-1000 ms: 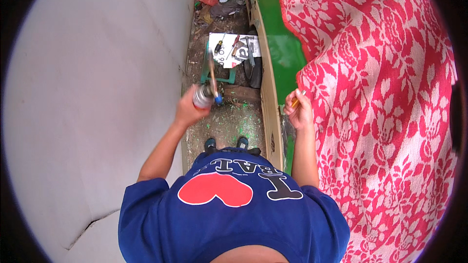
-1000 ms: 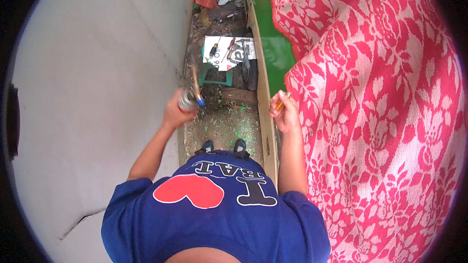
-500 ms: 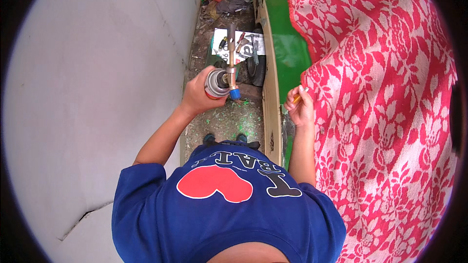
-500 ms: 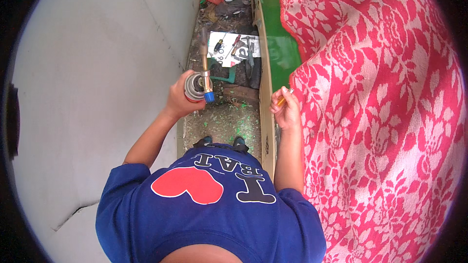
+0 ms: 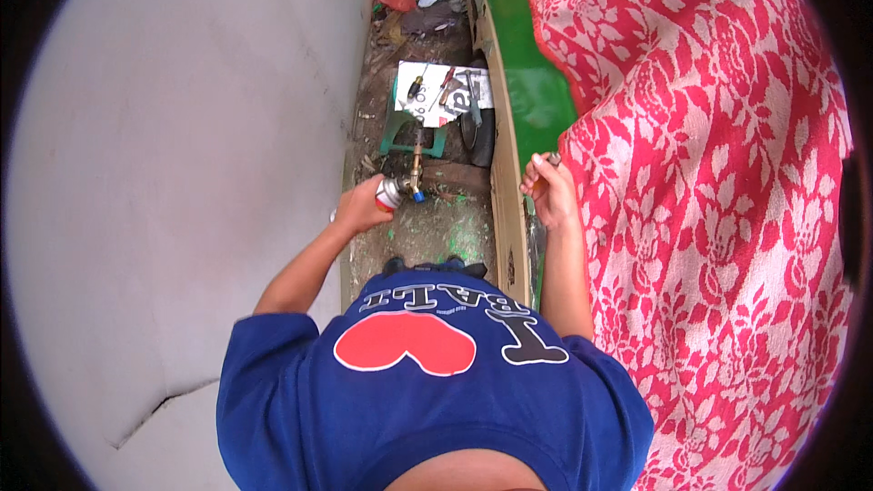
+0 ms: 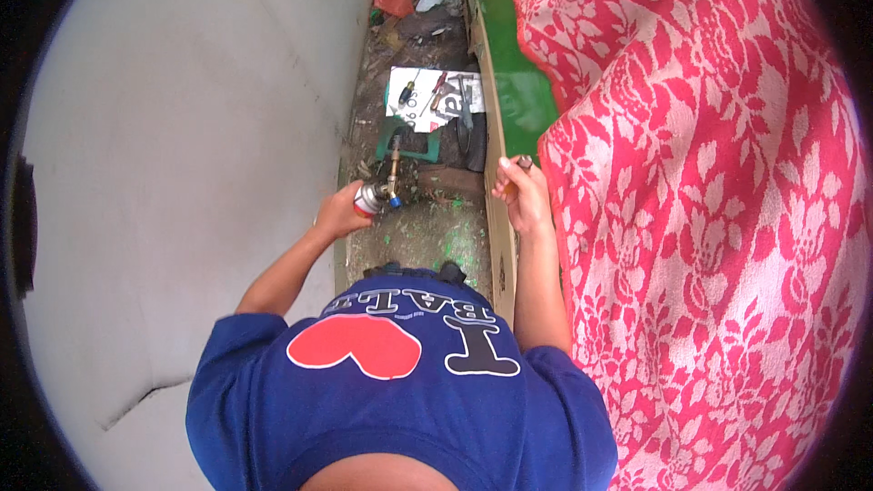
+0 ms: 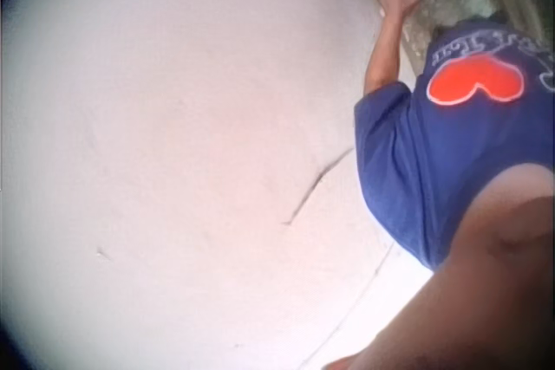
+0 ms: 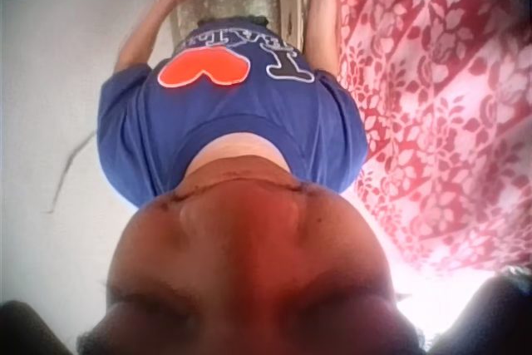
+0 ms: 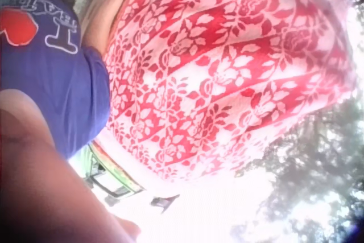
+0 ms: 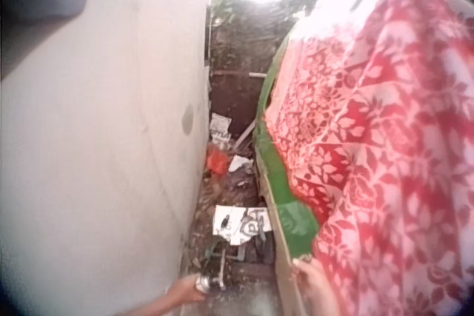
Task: The person uses a hammer to tap a green vehicle panel, then assembles a blowtorch from a gas canister and nozzle. They ignite the torch and apply heat to the panel while using a screwdriver to pry and adjust the area. The person continues heating and prying the same section of the panel.
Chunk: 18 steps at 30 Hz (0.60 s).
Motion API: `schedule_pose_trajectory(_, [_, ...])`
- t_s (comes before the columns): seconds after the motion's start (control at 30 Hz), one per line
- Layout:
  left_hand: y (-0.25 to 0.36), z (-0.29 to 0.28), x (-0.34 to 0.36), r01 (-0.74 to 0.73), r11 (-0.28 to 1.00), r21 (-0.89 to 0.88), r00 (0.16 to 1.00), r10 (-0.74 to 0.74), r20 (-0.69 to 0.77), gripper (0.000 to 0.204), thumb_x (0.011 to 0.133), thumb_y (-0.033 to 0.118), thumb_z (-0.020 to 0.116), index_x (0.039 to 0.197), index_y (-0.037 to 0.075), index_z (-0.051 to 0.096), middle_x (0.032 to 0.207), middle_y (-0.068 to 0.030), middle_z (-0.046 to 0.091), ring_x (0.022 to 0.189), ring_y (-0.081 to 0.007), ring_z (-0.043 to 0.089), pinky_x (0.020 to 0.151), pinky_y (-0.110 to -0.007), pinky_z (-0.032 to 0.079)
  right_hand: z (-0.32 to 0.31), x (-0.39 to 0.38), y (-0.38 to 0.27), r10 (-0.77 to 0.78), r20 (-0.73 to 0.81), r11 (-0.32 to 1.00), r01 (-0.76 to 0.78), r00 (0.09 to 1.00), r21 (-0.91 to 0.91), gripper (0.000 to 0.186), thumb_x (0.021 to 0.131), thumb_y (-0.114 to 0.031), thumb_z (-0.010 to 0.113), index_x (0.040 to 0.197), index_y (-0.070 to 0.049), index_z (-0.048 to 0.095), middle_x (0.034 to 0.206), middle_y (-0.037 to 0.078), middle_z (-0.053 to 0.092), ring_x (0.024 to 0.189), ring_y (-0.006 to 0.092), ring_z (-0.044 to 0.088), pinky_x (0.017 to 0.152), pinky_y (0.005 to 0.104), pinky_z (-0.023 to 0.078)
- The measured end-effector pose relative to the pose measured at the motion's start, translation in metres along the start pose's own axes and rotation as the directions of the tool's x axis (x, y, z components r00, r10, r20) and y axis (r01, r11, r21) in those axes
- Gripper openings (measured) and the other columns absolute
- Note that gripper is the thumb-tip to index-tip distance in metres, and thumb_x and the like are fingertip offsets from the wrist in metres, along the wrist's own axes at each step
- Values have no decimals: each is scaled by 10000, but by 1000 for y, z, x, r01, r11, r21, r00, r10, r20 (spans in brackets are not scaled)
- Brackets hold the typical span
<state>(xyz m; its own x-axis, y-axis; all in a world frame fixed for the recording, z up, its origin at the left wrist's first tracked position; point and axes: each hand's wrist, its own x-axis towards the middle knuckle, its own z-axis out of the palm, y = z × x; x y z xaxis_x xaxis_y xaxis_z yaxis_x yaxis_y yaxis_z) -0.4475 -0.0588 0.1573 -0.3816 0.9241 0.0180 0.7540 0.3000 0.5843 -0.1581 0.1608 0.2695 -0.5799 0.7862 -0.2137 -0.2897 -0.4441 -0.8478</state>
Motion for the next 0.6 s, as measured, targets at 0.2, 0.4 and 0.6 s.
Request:
schedule_pose_trajectory(0.2, [67, -52, 16, -84, 809, -582, 880, -213, -424, 797, 621, 304, 846, 1309, 58, 528, 1109, -176, 690, 1022, -354, 678, 883, -421, 546, -7, -6, -8, 5, -49, 1000, -5, 999, 7, 183, 938, -193, 675, 867, -128, 520, 709, -8, 521, 621, 116, 524, 575, 278, 482])
schedule_pose_trajectory(0.4, [31, -38, 6, -51, 981, -187, 969, 3, -245, 784, 631, 316, 849, 1296, 57, 524, 1116, -180, 686, 1017, -351, 681, 875, -403, 550, 8, -1, -9, 5, 29, 1000, -6, 1000, 9, 184, 935, -192, 680, 873, -130, 518, 717, -11, 523, 631, 112, 526, 590, 275, 493])
schedule_pose_trajectory(0.6, [60, -44, 8, -75, 986, -150, 977, 42, -210, 781, 640, 326, 826, 1312, 69, 521, 1125, -200, 674, 1021, -370, 669, 868, -427, 546, 25, -4, 1, 3, 31, 986, 3, 1000, -166, 220, 896, -180, 721, 799, -107, 538, 635, -22, 506, 551, 93, 487, 556, 258, 450])
